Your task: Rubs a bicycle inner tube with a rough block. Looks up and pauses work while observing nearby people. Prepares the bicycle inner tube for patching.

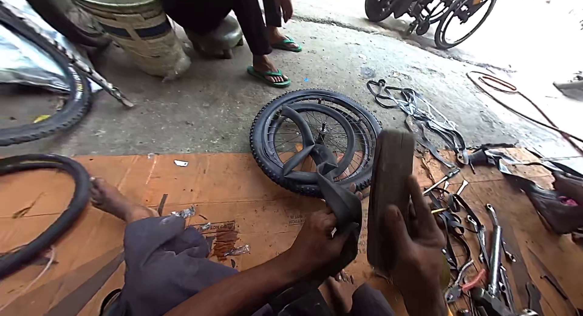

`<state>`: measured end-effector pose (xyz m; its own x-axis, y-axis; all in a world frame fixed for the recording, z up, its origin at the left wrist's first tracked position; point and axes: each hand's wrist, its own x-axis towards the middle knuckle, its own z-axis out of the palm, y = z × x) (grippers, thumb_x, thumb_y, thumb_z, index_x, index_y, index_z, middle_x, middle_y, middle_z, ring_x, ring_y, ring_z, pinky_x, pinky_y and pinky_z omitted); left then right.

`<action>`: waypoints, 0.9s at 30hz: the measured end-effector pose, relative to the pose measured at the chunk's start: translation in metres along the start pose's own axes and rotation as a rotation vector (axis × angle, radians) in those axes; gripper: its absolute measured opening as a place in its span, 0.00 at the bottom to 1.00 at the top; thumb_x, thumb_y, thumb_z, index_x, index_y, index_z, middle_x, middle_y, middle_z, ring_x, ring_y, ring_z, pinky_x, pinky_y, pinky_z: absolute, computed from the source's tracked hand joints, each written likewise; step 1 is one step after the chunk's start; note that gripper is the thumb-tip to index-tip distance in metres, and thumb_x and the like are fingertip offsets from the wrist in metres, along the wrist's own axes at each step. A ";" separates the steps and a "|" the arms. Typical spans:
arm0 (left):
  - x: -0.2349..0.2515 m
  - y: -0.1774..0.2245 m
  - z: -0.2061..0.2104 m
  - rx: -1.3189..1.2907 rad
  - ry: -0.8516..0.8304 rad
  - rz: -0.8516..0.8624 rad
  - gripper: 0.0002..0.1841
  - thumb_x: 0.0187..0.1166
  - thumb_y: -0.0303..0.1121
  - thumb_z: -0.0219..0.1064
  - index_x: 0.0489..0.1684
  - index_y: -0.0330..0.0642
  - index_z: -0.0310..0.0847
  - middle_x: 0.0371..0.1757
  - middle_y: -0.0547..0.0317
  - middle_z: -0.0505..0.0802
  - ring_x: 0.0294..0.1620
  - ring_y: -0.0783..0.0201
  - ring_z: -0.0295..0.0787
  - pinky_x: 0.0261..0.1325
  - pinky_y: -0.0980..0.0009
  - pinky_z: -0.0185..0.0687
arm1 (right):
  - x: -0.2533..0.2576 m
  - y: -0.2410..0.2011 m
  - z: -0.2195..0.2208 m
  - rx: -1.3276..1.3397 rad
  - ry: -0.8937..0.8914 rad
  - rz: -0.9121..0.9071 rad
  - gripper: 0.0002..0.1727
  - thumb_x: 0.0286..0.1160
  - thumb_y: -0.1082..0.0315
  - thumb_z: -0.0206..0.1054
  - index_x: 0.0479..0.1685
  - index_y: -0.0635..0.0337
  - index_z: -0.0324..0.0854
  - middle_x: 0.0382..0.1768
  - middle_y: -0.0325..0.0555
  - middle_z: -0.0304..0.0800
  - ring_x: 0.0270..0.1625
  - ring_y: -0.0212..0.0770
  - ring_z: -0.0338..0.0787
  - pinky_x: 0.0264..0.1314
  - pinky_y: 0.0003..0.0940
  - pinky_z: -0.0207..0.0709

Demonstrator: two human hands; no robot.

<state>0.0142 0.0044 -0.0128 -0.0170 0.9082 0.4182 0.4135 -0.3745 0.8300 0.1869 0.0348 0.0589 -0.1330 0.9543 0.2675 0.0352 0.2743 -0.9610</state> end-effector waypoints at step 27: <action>0.007 0.000 -0.005 0.001 0.008 -0.174 0.09 0.77 0.37 0.70 0.42 0.40 0.89 0.37 0.60 0.94 0.41 0.69 0.93 0.49 0.64 0.92 | -0.026 0.022 0.005 0.014 -0.182 -0.018 0.35 0.76 0.57 0.75 0.80 0.66 0.75 0.62 0.53 0.89 0.54 0.43 0.94 0.54 0.39 0.94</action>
<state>0.0093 0.0094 -0.0082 -0.0955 0.9579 0.2707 0.4046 -0.2111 0.8898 0.1862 0.0155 0.0306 -0.3107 0.9118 0.2686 0.0172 0.2879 -0.9575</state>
